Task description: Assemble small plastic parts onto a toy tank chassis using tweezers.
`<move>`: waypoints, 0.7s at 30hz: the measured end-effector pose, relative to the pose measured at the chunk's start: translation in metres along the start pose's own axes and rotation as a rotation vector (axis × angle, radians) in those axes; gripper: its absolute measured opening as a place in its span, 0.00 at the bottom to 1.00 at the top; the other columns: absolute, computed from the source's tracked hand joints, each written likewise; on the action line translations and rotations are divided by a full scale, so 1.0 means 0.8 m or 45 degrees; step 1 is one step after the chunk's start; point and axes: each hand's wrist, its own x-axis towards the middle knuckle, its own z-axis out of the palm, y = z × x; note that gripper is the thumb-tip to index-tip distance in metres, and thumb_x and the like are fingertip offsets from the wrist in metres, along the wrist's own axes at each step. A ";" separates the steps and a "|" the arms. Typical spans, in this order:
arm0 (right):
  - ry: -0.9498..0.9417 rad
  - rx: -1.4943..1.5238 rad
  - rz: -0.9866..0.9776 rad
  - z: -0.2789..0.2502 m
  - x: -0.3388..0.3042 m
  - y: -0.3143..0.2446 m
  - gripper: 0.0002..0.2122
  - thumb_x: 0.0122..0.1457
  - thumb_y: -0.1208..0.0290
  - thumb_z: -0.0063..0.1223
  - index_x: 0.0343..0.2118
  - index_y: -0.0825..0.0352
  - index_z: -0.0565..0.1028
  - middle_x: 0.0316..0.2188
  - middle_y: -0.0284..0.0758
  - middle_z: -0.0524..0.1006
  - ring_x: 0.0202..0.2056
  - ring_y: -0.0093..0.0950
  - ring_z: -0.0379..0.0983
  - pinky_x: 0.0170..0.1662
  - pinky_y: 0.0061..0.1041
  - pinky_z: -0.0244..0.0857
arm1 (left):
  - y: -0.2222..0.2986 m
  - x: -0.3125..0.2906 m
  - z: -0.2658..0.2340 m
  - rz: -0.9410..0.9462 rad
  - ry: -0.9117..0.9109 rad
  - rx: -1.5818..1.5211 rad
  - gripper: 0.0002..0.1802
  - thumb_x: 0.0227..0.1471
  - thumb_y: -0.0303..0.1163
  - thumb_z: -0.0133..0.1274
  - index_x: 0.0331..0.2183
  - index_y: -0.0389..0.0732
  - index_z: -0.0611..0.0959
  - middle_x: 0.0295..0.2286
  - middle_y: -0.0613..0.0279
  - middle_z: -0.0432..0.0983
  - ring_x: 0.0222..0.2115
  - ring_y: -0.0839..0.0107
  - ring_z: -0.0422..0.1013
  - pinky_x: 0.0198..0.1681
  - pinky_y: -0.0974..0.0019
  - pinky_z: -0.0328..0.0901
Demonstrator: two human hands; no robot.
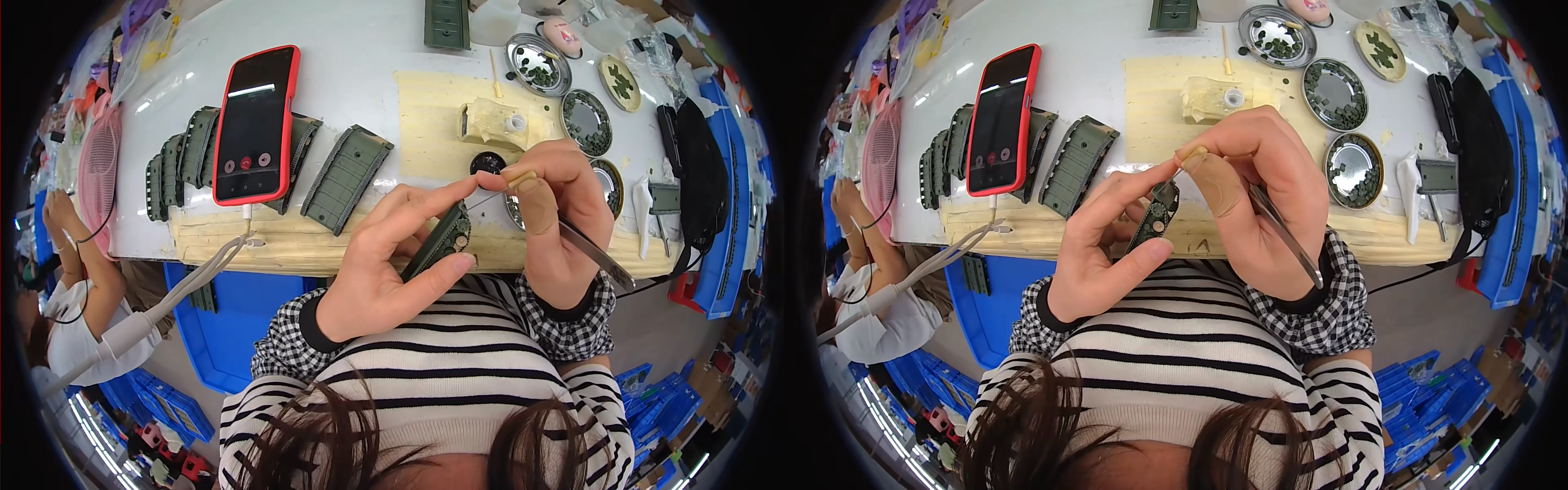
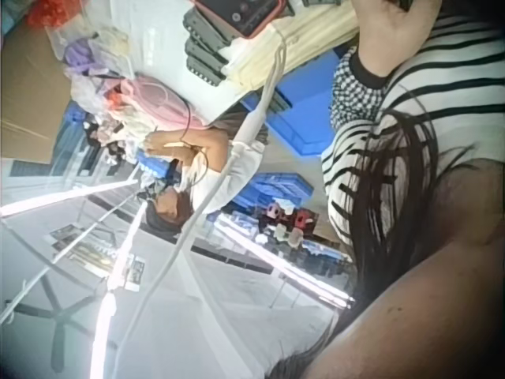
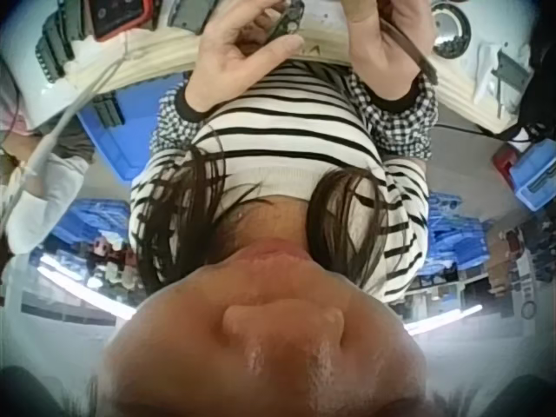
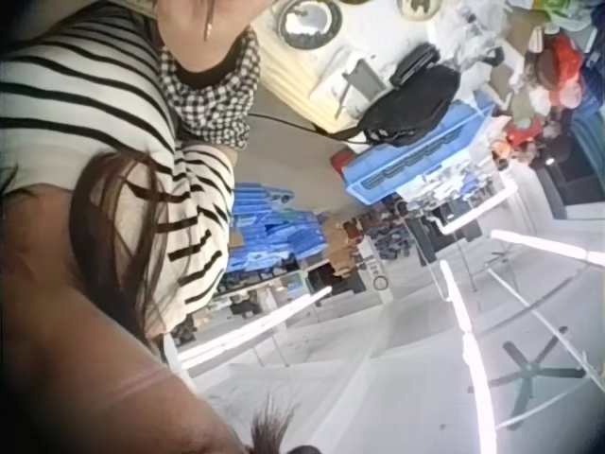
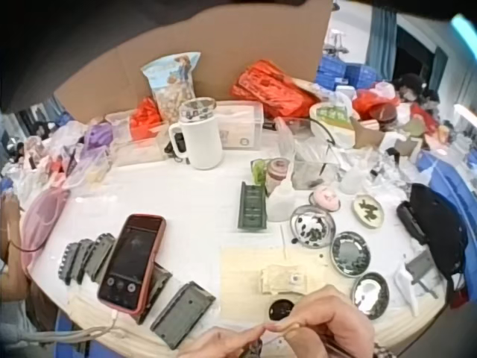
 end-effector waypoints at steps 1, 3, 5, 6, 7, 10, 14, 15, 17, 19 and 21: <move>0.009 0.008 0.000 0.000 0.000 0.000 0.05 0.61 0.77 0.50 0.37 0.72 0.71 0.35 0.36 0.70 0.34 0.20 0.71 0.37 0.17 0.67 | 0.000 0.000 0.000 -0.008 -0.010 0.003 0.32 0.48 0.27 0.57 0.56 0.36 0.69 0.41 0.63 0.65 0.34 0.78 0.58 0.33 0.81 0.61; 0.025 0.025 0.000 0.002 -0.001 0.001 0.05 0.60 0.77 0.51 0.37 0.72 0.71 0.35 0.36 0.70 0.33 0.20 0.71 0.36 0.16 0.67 | 0.000 0.000 0.000 -0.008 -0.011 0.008 0.32 0.48 0.27 0.57 0.56 0.36 0.69 0.41 0.62 0.65 0.34 0.78 0.58 0.33 0.81 0.60; 0.010 -0.029 -0.007 0.000 -0.001 0.001 0.05 0.60 0.77 0.51 0.37 0.72 0.71 0.34 0.36 0.70 0.33 0.20 0.71 0.36 0.16 0.66 | 0.001 0.000 0.000 -0.010 -0.012 0.016 0.32 0.48 0.28 0.57 0.56 0.36 0.69 0.41 0.62 0.66 0.34 0.78 0.58 0.32 0.81 0.60; 0.002 -0.056 -0.010 -0.001 -0.001 0.001 0.05 0.60 0.77 0.51 0.37 0.72 0.71 0.34 0.36 0.70 0.32 0.19 0.71 0.36 0.16 0.66 | 0.002 0.000 0.000 -0.012 -0.012 0.021 0.32 0.48 0.28 0.57 0.56 0.36 0.69 0.41 0.62 0.66 0.34 0.78 0.58 0.32 0.81 0.60; -0.008 -0.069 -0.009 -0.002 0.000 0.000 0.05 0.60 0.77 0.51 0.37 0.72 0.71 0.34 0.36 0.70 0.33 0.19 0.71 0.36 0.16 0.66 | 0.002 0.000 0.000 -0.014 -0.011 0.026 0.32 0.48 0.28 0.57 0.56 0.36 0.69 0.41 0.62 0.66 0.34 0.78 0.58 0.32 0.81 0.60; 0.000 -0.032 -0.014 -0.002 0.000 0.001 0.05 0.61 0.77 0.50 0.37 0.72 0.71 0.34 0.35 0.71 0.33 0.20 0.72 0.36 0.16 0.66 | 0.000 0.000 0.000 0.009 -0.009 0.040 0.32 0.48 0.29 0.57 0.56 0.36 0.69 0.41 0.63 0.65 0.34 0.78 0.58 0.32 0.81 0.59; 0.194 0.164 0.030 0.002 0.002 0.002 0.06 0.62 0.76 0.49 0.38 0.73 0.70 0.34 0.34 0.72 0.35 0.21 0.74 0.35 0.15 0.67 | 0.002 -0.001 0.000 -0.019 -0.013 0.027 0.32 0.48 0.29 0.57 0.56 0.36 0.70 0.41 0.63 0.65 0.34 0.78 0.57 0.32 0.81 0.59; 0.268 0.195 0.057 0.000 0.004 0.002 0.06 0.62 0.76 0.48 0.38 0.73 0.70 0.34 0.34 0.72 0.35 0.21 0.75 0.35 0.15 0.67 | 0.003 -0.001 0.000 -0.026 -0.012 0.024 0.32 0.48 0.29 0.57 0.56 0.37 0.70 0.41 0.63 0.65 0.33 0.78 0.57 0.32 0.81 0.59; 0.417 -0.106 -0.003 -0.009 0.013 0.005 0.04 0.61 0.77 0.50 0.36 0.72 0.72 0.35 0.33 0.73 0.30 0.17 0.74 0.27 0.13 0.65 | 0.003 -0.001 -0.001 -0.034 -0.028 0.014 0.33 0.49 0.28 0.57 0.57 0.36 0.68 0.41 0.63 0.64 0.34 0.78 0.58 0.33 0.80 0.60; 0.438 -0.424 -0.166 -0.020 0.021 0.019 0.04 0.57 0.79 0.54 0.35 0.71 0.74 0.33 0.33 0.73 0.25 0.16 0.70 0.24 0.14 0.62 | -0.002 -0.003 -0.004 -0.038 -0.064 0.004 0.34 0.50 0.28 0.55 0.58 0.35 0.65 0.43 0.62 0.65 0.37 0.78 0.60 0.37 0.79 0.62; 0.429 -0.699 -0.249 -0.024 0.028 0.024 0.06 0.54 0.81 0.56 0.35 0.70 0.75 0.32 0.33 0.72 0.22 0.18 0.67 0.22 0.16 0.61 | -0.009 -0.004 0.004 -0.055 0.012 -0.279 0.34 0.54 0.30 0.52 0.60 0.33 0.60 0.46 0.58 0.65 0.41 0.75 0.64 0.42 0.74 0.64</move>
